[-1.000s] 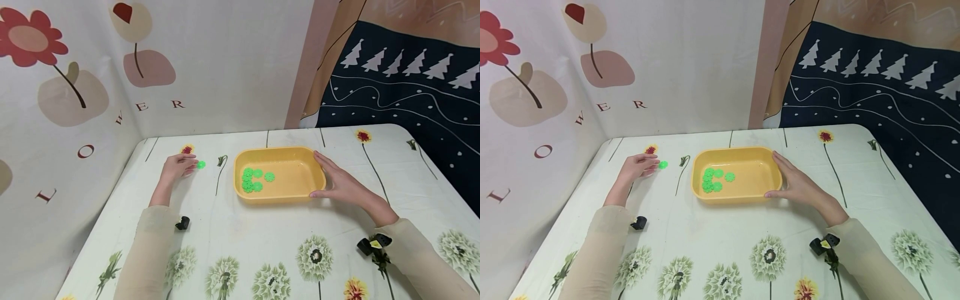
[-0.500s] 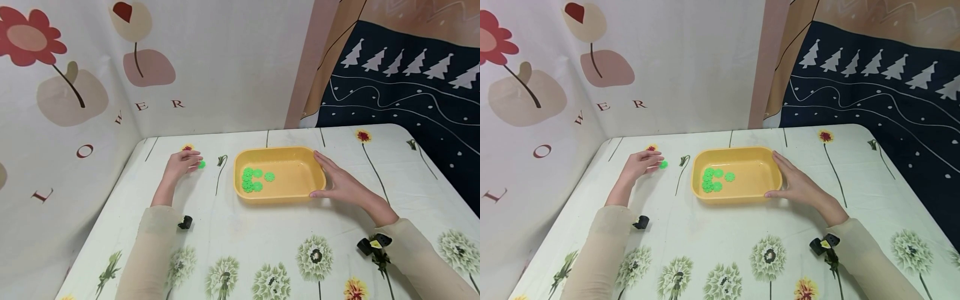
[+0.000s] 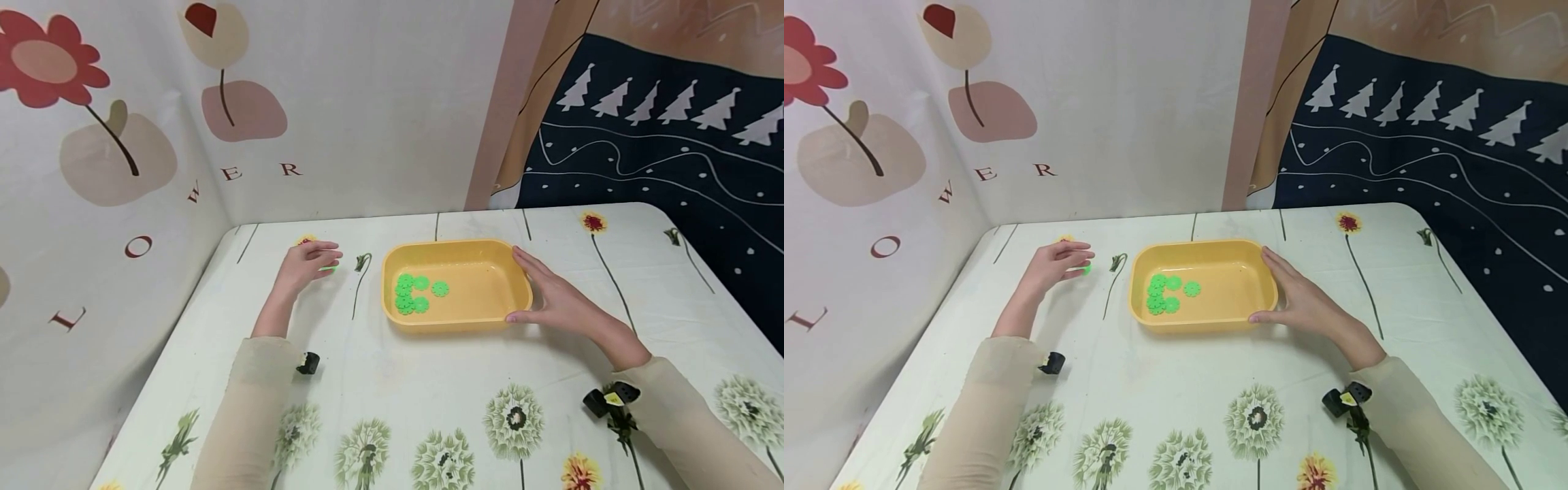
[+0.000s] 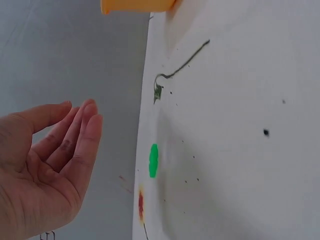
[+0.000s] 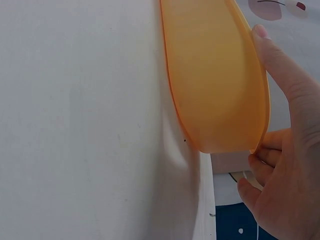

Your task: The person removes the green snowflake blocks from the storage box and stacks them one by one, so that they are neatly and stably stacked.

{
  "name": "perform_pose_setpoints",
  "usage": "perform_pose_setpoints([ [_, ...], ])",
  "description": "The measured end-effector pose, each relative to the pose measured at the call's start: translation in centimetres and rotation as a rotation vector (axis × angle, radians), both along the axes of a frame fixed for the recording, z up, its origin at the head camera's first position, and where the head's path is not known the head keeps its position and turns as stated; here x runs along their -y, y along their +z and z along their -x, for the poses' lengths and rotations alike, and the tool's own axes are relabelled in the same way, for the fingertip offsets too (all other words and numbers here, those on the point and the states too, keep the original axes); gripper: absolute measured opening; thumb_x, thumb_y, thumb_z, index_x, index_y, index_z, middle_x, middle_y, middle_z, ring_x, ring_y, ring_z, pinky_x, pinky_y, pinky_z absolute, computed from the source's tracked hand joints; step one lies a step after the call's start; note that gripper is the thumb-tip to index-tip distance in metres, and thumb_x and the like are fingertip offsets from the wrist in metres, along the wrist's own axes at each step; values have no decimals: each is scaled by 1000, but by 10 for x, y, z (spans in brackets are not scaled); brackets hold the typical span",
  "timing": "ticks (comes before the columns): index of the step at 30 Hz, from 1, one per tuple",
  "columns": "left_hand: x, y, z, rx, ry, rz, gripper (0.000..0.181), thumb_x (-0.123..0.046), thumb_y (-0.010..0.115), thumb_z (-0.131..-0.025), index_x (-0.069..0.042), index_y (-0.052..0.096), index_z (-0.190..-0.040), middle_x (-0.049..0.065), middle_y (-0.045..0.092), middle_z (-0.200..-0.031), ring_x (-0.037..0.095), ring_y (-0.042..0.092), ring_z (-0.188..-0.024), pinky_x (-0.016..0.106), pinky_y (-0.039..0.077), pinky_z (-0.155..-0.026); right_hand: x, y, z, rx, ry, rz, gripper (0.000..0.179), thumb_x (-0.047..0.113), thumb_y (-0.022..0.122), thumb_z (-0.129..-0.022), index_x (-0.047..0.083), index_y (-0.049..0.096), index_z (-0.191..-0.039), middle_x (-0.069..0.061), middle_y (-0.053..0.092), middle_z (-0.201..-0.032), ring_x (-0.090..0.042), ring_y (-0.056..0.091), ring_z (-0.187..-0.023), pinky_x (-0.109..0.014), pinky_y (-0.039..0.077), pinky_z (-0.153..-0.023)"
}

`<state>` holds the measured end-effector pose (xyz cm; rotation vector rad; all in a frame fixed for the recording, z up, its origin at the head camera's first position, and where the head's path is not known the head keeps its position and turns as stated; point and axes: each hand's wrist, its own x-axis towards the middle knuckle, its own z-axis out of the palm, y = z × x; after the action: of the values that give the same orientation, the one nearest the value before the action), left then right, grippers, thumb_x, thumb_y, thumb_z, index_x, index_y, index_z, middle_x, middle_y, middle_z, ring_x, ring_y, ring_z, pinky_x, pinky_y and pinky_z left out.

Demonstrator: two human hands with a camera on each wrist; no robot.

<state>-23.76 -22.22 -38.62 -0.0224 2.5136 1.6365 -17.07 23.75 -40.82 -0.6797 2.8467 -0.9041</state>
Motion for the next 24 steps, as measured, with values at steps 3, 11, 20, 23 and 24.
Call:
perform_pose_setpoints([
  [3, -6, 3, -2, -23, -17, 12, 39, -17, 56, -102, 3, 56, -136, 25, 63, -133, 26, 67, -115, 33, 57, -95, 0, 0, 0, 3, -1, 0, 115, 46, 83, -78, 8, 13, -161, -10, 10, -169, -43, 18, -152, -69, 26, -115],
  [11, -24, 15, -8, -49, -48, 23, 37, -18, 60, -101, -3, 59, -134, 19, 65, -131, 32, 64, -120, 35, 56, -97, -1, -2, 1, 4, -1, -1, 115, 47, 83, -78, 10, 12, -161, -8, 9, -169, -42, 18, -152, -69, 26, -115],
  [20, -42, 25, -14, -53, -106, -28, 38, -15, 62, -99, -2, 59, -134, 19, 65, -131, 37, 63, -121, 34, 56, -96, -1, -2, 0, 5, 0, 2, 115, 46, 83, -78, 10, 12, -161, -7, 9, -169, -43, 18, -152, -69, 26, -114],
  [23, -48, 27, -15, -61, -129, -48, 38, -15, 63, -99, -1, 59, -133, 20, 65, -130, 38, 63, -121, 33, 57, -94, -1, -2, 0, 6, 0, 4, 115, 46, 83, -78, 10, 12, -161, -7, 8, -169, -43, 18, -152, -69, 26, -115],
  [24, -50, 27, -16, -63, -136, -53, 38, -15, 63, -98, -1, 59, -133, 20, 66, -129, 38, 63, -120, 32, 58, -93, -1, -1, 0, 7, 0, 4, 115, 46, 83, -78, 10, 12, -161, -7, 8, -169, -42, 18, -152, -69, 25, -115],
])
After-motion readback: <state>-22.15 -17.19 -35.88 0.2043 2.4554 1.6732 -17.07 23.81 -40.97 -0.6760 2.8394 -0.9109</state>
